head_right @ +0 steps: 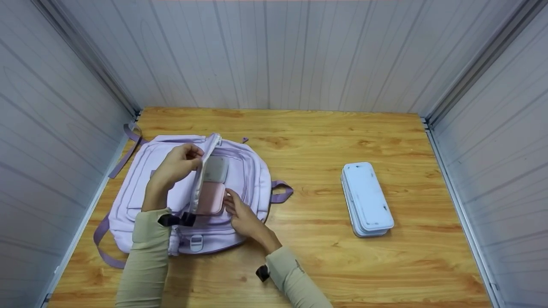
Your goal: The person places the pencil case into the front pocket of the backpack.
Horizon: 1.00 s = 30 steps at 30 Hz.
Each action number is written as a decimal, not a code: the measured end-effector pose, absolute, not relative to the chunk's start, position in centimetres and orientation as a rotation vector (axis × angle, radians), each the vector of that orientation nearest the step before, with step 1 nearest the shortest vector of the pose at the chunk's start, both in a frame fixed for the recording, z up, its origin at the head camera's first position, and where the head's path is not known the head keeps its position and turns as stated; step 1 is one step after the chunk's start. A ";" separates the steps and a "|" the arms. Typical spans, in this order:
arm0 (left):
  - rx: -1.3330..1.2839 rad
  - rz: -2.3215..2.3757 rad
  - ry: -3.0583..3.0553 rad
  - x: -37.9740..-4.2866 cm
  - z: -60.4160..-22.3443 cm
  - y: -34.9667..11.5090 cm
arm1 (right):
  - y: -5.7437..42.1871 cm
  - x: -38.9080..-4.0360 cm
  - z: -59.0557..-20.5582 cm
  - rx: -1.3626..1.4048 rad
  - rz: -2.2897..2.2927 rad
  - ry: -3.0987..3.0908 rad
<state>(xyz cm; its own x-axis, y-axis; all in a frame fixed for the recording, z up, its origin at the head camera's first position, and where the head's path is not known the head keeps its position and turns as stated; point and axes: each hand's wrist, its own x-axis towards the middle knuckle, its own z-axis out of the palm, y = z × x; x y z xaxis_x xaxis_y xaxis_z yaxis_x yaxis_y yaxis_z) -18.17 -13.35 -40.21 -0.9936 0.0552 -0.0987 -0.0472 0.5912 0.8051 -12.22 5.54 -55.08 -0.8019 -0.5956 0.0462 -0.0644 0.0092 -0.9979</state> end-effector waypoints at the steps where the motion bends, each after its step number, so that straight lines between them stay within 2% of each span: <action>1: 0.007 1.370 2.699 -18.2 -40.2 -13.3 | 5.4 -12.3 -55.2 -0.678 -1.851 1.890; 21: 0.010 1.382 2.688 -18.2 -40.1 -13.5 | 4.5 -12.7 -55.0 -0.676 -1.862 1.842; 30: -0.001 1.389 2.681 -18.1 -40.2 -13.6 | 5.5 -11.8 -51.3 -0.716 -1.898 1.985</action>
